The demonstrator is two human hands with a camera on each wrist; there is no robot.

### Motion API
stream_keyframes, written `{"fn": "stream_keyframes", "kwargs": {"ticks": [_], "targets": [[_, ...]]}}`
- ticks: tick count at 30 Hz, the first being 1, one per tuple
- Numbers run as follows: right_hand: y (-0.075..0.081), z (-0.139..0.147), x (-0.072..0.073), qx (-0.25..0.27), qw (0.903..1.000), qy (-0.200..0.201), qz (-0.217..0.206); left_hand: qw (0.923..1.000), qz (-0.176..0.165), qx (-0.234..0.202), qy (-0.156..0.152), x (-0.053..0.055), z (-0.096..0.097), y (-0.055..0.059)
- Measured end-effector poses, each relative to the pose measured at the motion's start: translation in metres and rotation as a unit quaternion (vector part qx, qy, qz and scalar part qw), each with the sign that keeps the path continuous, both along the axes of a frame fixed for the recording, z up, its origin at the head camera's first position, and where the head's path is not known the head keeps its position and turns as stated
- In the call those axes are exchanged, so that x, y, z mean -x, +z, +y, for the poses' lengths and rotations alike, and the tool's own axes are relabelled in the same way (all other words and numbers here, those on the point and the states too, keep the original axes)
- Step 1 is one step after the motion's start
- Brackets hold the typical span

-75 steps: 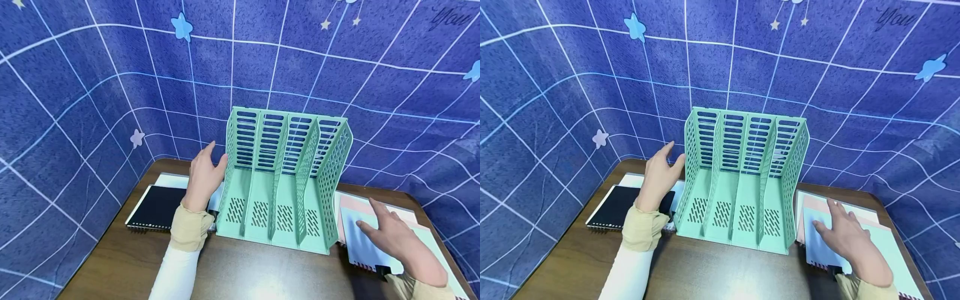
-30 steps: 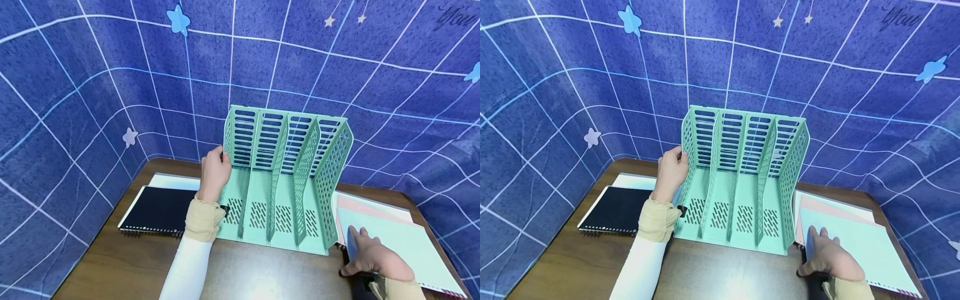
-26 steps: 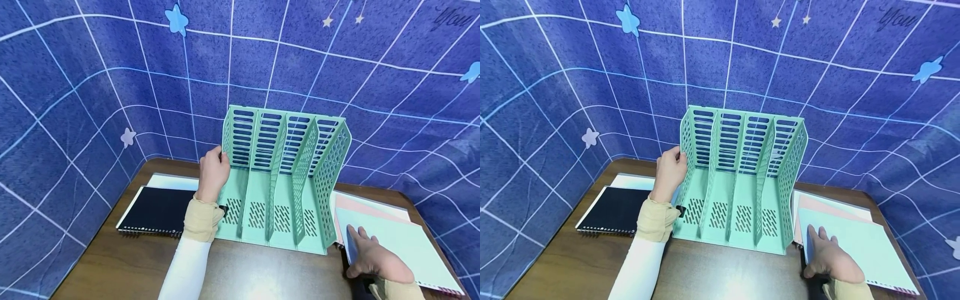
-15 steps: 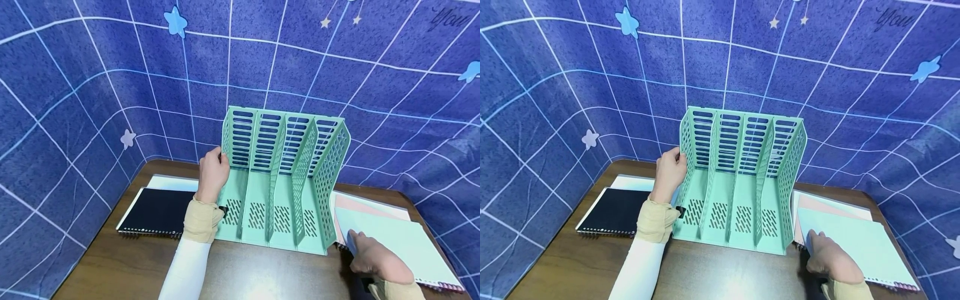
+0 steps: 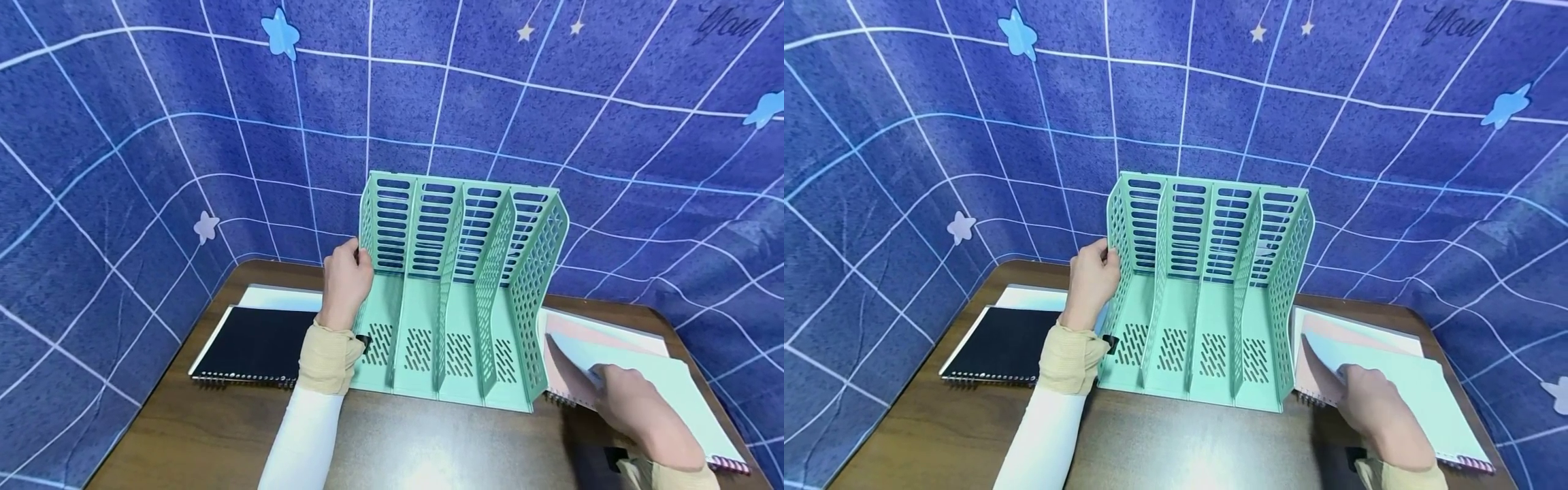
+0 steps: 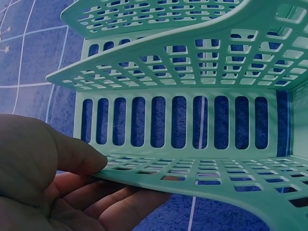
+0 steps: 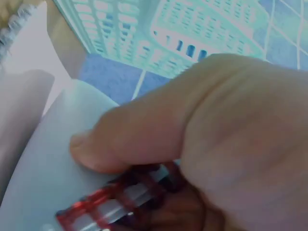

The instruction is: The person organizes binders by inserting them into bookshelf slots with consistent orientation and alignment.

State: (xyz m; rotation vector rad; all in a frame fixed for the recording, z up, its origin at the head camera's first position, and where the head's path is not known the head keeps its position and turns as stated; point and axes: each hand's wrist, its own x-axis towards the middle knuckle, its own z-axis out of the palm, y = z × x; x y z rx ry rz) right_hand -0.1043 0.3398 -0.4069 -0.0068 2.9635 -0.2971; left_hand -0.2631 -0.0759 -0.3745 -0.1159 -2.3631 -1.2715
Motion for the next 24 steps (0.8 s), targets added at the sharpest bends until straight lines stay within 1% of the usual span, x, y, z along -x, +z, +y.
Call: {"fn": "stream_keyframes", "kwargs": {"ticks": [3, 5, 10, 12, 17, 21, 24], "targets": [[0.008, 0.006, -0.005, -0.002, 0.9982, -0.004, 0.060, 1.0000, 0.004, 0.000, 0.002, 0.001, 0.000, 0.000], [0.013, 0.009, -0.009, -0.004, 0.9958, -0.012, 0.091, 1.0000, 0.006, 0.000, 0.001, 0.001, 0.000, -0.001], [0.028, 0.010, -0.018, -0.006, 0.9853, -0.045, 0.165, 1.0000, 0.006, 0.002, -0.002, 0.001, 0.001, -0.001], [0.033, 0.010, -0.021, -0.004, 0.9779, -0.057, 0.201, 1.0000, 0.006, 0.003, 0.000, 0.000, 0.000, -0.001], [0.046, 0.008, -0.030, 0.001, 0.9593, -0.087, 0.269, 1.0000, 0.005, 0.002, 0.000, 0.000, 0.000, -0.001], [0.053, 0.006, -0.037, 0.008, 0.9395, -0.110, 0.324, 1.0000, 0.003, 0.002, 0.004, 0.001, 0.000, -0.001], [0.058, 0.005, -0.042, 0.014, 0.9266, -0.124, 0.355, 0.9999, 0.001, 0.006, 0.010, 0.002, 0.000, -0.002]]}}
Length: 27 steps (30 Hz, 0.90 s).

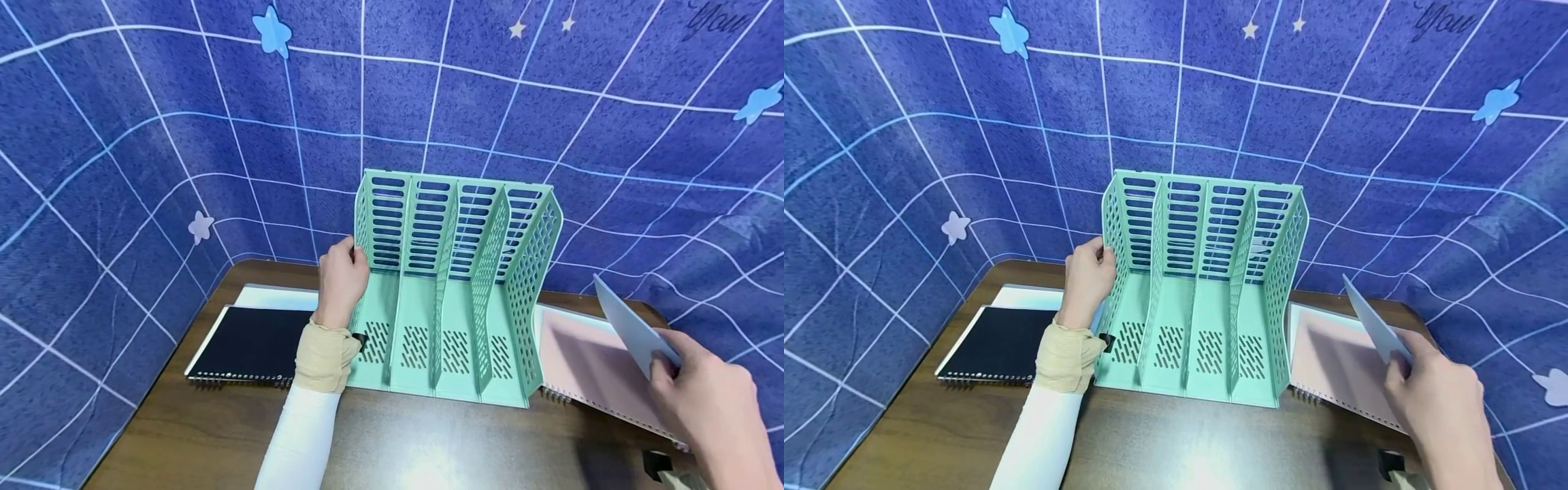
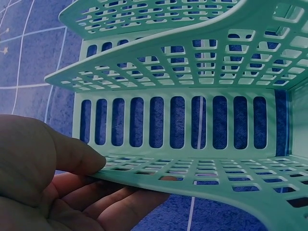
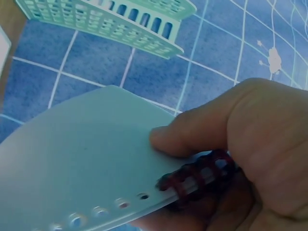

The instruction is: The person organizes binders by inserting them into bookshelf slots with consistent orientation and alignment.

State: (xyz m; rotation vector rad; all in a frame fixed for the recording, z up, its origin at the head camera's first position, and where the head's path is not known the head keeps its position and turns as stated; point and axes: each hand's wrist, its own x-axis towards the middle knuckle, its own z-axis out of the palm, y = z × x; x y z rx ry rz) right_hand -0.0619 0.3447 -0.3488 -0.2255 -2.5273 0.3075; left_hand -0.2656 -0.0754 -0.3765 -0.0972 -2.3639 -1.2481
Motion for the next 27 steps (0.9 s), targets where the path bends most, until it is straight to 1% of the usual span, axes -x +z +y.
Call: {"fn": "stream_keyframes", "kwargs": {"ticks": [2, 4, 9, 11, 15, 20, 22, 24, 27], "targets": [[0.003, -0.002, -0.002, 0.000, 0.9998, -0.009, 0.017, 1.0000, -0.001, 0.003, 0.002, 0.001, 0.000, -0.001], [0.006, -0.002, -0.003, -0.001, 0.9991, -0.009, 0.042, 1.0000, 0.000, 0.005, 0.002, 0.001, 0.000, -0.001], [0.008, 0.001, -0.003, -0.005, 0.9917, 0.011, 0.128, 1.0000, -0.001, 0.003, 0.002, 0.000, 0.000, -0.001], [0.009, 0.002, -0.004, 0.013, 0.9887, 0.012, 0.149, 1.0000, -0.002, 0.001, 0.002, 0.000, 0.000, -0.001], [0.011, 0.000, -0.007, 0.071, 0.9831, 0.016, 0.168, 1.0000, -0.002, 0.003, 0.000, 0.000, 0.001, -0.001], [0.011, -0.001, -0.009, 0.140, 0.9686, 0.045, 0.200, 1.0000, 0.004, 0.005, -0.001, 0.002, 0.000, -0.001], [0.011, -0.002, -0.010, 0.162, 0.9628, 0.051, 0.210, 1.0000, 0.004, 0.003, -0.003, 0.002, 0.000, -0.002], [0.012, -0.003, -0.011, 0.177, 0.9582, 0.052, 0.219, 1.0000, 0.002, 0.003, -0.005, 0.001, 0.000, -0.001], [0.015, -0.006, -0.014, 0.186, 0.9532, 0.054, 0.232, 1.0000, 0.000, 0.003, -0.005, 0.001, 0.000, -0.001]]}}
